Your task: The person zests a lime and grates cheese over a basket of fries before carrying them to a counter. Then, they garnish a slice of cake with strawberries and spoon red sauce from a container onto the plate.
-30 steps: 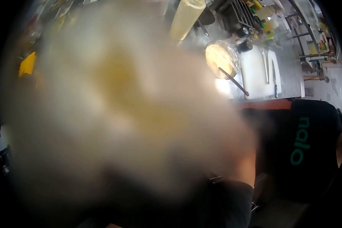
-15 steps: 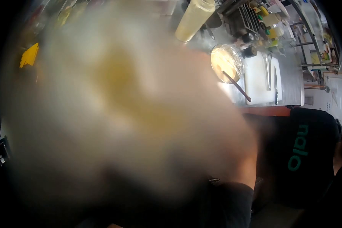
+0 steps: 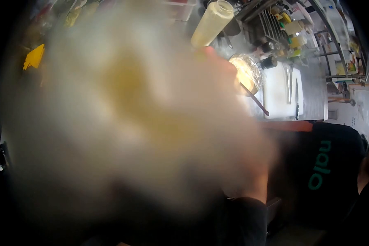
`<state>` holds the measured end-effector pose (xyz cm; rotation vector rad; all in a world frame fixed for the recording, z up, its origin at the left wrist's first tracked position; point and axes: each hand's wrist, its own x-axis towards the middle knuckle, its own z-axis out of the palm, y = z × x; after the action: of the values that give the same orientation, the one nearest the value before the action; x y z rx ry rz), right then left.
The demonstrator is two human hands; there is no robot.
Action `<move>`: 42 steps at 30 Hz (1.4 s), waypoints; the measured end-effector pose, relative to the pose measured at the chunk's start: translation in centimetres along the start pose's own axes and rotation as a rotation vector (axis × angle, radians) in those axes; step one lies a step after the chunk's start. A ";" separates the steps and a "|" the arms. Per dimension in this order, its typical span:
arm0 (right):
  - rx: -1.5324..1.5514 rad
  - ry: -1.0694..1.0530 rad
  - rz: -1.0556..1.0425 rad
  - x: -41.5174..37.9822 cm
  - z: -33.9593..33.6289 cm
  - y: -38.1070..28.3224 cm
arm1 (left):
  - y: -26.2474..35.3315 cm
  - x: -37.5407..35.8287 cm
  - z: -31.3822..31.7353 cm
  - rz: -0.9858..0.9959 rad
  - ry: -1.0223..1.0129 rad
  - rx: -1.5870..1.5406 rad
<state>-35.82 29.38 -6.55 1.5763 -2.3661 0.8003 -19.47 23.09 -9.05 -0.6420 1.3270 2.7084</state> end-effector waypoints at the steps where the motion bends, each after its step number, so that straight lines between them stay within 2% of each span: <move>1: 0.116 0.143 -0.018 -0.5 -0.2 -0.7 | 0.1 0.0 0.0 -0.001 0.021 0.002; 2: 0.234 0.292 -0.037 -0.8 -0.3 -1.1 | 0.1 0.0 0.2 0.002 0.023 0.005; 3: 0.059 0.140 -0.157 -1.3 0.2 -1.1 | 0.1 0.0 0.4 -0.019 0.021 -0.003; 4: -0.049 -0.079 -0.184 -1.6 0.8 -1.2 | 0.0 0.0 0.7 -0.042 0.017 -0.010; 6: 0.033 -0.041 -0.094 -1.6 -0.4 -1.4 | 0.0 -0.4 0.4 -0.038 0.014 0.053; 8: 0.251 0.173 -0.056 -1.4 -1.6 -1.7 | -0.6 -0.8 0.4 -0.060 0.020 0.098; 9: 0.394 0.205 -0.093 -1.9 -1.0 -1.7 | -0.8 -0.9 0.5 -0.085 0.022 0.066; 10: 0.078 0.076 -0.313 -1.7 -1.1 -1.9 | -0.3 -0.2 0.6 -0.083 0.017 0.047; 12: -0.033 -0.108 -0.228 -1.9 -0.7 -1.3 | -0.2 -0.3 0.7 -0.094 0.010 0.027; 14: 0.104 0.114 -0.201 -1.8 -1.3 -0.5 | -0.1 -0.5 0.4 -0.032 0.024 0.093; 15: 0.276 0.245 -0.150 -2.0 -1.1 -0.9 | -0.1 -0.6 0.6 -0.021 0.036 0.107; 16: 0.282 0.238 -0.141 -2.6 -0.9 -1.3 | 0.2 -0.4 0.8 0.001 0.046 0.128; 18: -0.081 -0.160 -0.221 -2.4 -0.7 -1.5 | -0.3 -0.5 1.1 0.030 0.088 0.148; 19: 0.020 -0.024 -0.276 -2.0 -0.9 -1.1 | -0.7 -0.7 0.9 -0.004 0.068 0.126; 22: 0.370 0.287 0.078 -1.4 -1.8 -0.5 | -0.7 -0.6 1.2 -0.048 0.063 0.071; 24: -0.066 -0.155 -0.101 -1.3 -0.7 0.5 | -0.4 -0.1 2.0 0.027 0.034 0.023; 25: -0.040 -0.152 -0.070 -1.8 -0.7 1.0 | -1.0 0.1 1.6 -0.023 0.028 0.030; 27: -0.018 -0.154 -0.081 -0.8 -1.8 3.2 | -1.1 0.1 1.7 0.044 0.007 0.057; 30: 0.547 0.234 0.507 -0.4 -6.0 5.3 | -2.2 -0.7 1.7 0.009 -0.016 0.032; 32: 1.008 0.367 0.518 -0.2 -7.4 4.6 | -2.4 -0.7 1.2 0.033 -0.041 0.002; 33: 0.990 0.364 0.530 -0.7 -6.9 3.7 | -2.5 -0.4 0.8 0.070 -0.026 0.016; 35: 0.671 0.509 0.411 -1.9 -4.6 1.9 | -2.7 0.6 0.4 0.042 -0.046 -0.021; 36: -0.042 0.178 -0.056 -3.3 -4.0 4.2 | -2.3 1.1 0.0 0.024 -0.047 -0.037; 37: -0.119 -0.150 0.015 -2.4 -3.5 0.4 | -1.8 1.2 -0.3 0.096 -0.068 0.009; 38: -0.169 -0.212 -0.079 -1.3 -2.9 -1.2 | -3.4 2.7 -0.4 0.589 0.055 0.123; 40: 0.039 -0.056 0.153 1.3 -2.4 -2.6 | 1.0 0.9 -3.3 0.163 -0.167 -0.113; 41: 0.127 0.099 0.102 3.7 -2.0 -3.5 | 2.7 0.3 -5.1 0.077 -0.189 -0.115; 42: 0.263 0.197 0.113 6.5 -1.3 -5.5 | 3.0 0.5 -6.4 0.116 -0.175 -0.078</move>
<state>-33.73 23.31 -0.84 1.3833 -2.2979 1.2739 -18.40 16.21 -10.53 -0.3321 1.2592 2.8421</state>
